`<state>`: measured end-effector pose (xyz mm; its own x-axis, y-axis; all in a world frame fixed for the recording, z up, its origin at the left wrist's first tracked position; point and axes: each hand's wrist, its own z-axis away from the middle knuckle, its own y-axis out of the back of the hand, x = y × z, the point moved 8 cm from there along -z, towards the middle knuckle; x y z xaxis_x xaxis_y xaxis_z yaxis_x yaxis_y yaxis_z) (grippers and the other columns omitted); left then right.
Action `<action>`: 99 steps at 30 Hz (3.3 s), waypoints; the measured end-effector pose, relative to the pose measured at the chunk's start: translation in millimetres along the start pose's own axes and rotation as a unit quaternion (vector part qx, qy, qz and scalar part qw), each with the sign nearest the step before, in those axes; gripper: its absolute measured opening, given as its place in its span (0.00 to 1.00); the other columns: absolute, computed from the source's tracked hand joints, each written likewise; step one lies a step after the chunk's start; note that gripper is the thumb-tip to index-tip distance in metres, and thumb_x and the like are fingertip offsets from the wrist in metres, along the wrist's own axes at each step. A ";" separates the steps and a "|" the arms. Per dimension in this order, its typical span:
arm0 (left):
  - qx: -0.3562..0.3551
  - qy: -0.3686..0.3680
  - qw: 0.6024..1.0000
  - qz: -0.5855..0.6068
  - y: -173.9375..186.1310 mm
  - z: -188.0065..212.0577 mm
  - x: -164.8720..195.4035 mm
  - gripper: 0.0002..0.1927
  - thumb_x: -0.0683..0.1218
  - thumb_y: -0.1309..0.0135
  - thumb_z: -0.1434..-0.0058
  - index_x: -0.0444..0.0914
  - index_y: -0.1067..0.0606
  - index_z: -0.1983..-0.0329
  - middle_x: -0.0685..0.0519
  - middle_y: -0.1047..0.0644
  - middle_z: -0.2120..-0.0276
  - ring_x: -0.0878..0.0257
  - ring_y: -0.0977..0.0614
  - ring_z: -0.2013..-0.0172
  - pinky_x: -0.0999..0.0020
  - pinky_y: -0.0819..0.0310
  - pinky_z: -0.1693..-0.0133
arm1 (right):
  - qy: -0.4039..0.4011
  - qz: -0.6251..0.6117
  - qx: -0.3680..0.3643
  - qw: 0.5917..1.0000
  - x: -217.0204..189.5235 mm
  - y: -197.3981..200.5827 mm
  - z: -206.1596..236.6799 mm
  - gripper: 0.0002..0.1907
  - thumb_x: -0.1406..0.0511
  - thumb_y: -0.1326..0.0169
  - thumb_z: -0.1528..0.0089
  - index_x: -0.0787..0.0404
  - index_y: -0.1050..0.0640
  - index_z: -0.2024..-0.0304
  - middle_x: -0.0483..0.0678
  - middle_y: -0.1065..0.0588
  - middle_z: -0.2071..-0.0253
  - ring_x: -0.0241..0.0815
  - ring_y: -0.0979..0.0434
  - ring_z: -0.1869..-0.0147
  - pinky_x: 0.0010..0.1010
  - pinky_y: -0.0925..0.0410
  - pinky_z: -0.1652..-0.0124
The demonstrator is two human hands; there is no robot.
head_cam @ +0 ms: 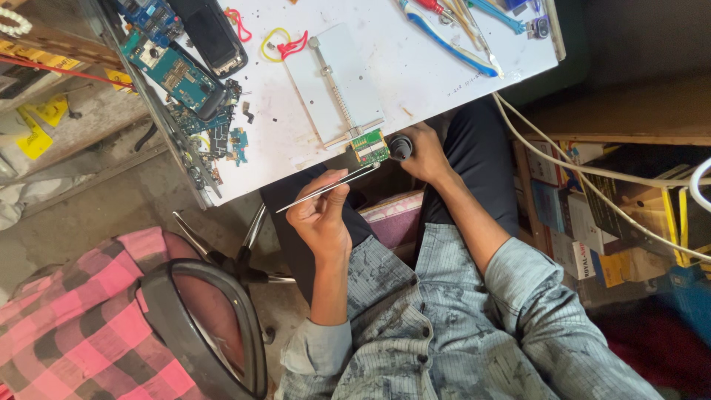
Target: The person works on a small green circuit board held in a clamp fixture at a repair workbench. They hold a soldering iron in one hand and a thin metal tool in the other, applying the iron to the board's contacts and repositioning the board while working on its components.
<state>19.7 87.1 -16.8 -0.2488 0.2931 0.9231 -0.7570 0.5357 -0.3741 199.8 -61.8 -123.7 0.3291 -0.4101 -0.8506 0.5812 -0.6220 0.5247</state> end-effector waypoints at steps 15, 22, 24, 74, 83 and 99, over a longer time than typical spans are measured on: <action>0.005 0.008 1.000 0.003 2.7 -0.8 -3.4 0.12 0.31 0.35 0.41 0.28 0.20 0.54 0.40 0.18 0.54 0.59 0.16 0.54 0.70 0.22 0.49 | -0.003 0.009 -0.007 1.000 -0.2 -0.6 -0.8 0.19 0.71 0.36 0.50 0.64 0.18 0.55 0.62 0.22 0.54 0.61 0.21 0.49 0.43 0.29 0.50; 0.006 0.013 1.000 0.008 3.8 -0.9 -5.1 0.13 0.31 0.35 0.41 0.28 0.21 0.53 0.40 0.18 0.54 0.60 0.16 0.54 0.71 0.22 0.50 | 0.012 0.008 -0.006 1.000 -1.6 0.5 0.0 0.20 0.72 0.37 0.51 0.65 0.18 0.54 0.63 0.23 0.53 0.63 0.22 0.48 0.44 0.30 0.48; 0.006 0.014 1.000 0.005 4.5 -0.9 -5.2 0.13 0.31 0.35 0.41 0.28 0.21 0.53 0.40 0.18 0.54 0.60 0.16 0.54 0.71 0.22 0.50 | 0.010 0.006 -0.006 1.000 -1.4 0.5 -0.1 0.20 0.72 0.37 0.51 0.65 0.18 0.54 0.63 0.23 0.52 0.63 0.22 0.47 0.44 0.30 0.48; 0.013 0.018 1.000 0.016 6.8 -1.3 -5.9 0.12 0.32 0.35 0.41 0.29 0.20 0.53 0.41 0.17 0.56 0.63 0.16 0.59 0.73 0.21 0.58 | 0.004 0.005 -0.011 1.000 -2.5 0.6 -0.4 0.19 0.71 0.36 0.50 0.64 0.18 0.54 0.62 0.23 0.53 0.61 0.21 0.48 0.43 0.30 0.48; 0.008 0.017 1.000 0.019 6.8 -0.9 -6.5 0.12 0.32 0.35 0.41 0.29 0.20 0.53 0.41 0.17 0.56 0.63 0.17 0.59 0.73 0.22 0.58 | 0.001 0.009 -0.015 1.000 -3.3 1.1 -0.7 0.19 0.72 0.37 0.50 0.64 0.18 0.55 0.62 0.22 0.53 0.61 0.21 0.48 0.43 0.30 0.48; 0.009 0.018 1.000 0.014 7.7 -0.8 -7.8 0.12 0.32 0.35 0.41 0.28 0.20 0.53 0.40 0.17 0.55 0.62 0.17 0.59 0.73 0.21 0.58 | 0.000 0.009 -0.014 1.000 -0.4 -0.5 -0.8 0.21 0.73 0.37 0.51 0.64 0.18 0.53 0.62 0.23 0.51 0.61 0.21 0.46 0.43 0.30 0.47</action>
<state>16.3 89.6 -26.9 -0.2492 0.3363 0.9082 -0.7605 0.5127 -0.3985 200.0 -60.8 -123.7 0.3405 -0.4209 -0.8408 0.5954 -0.5955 0.5393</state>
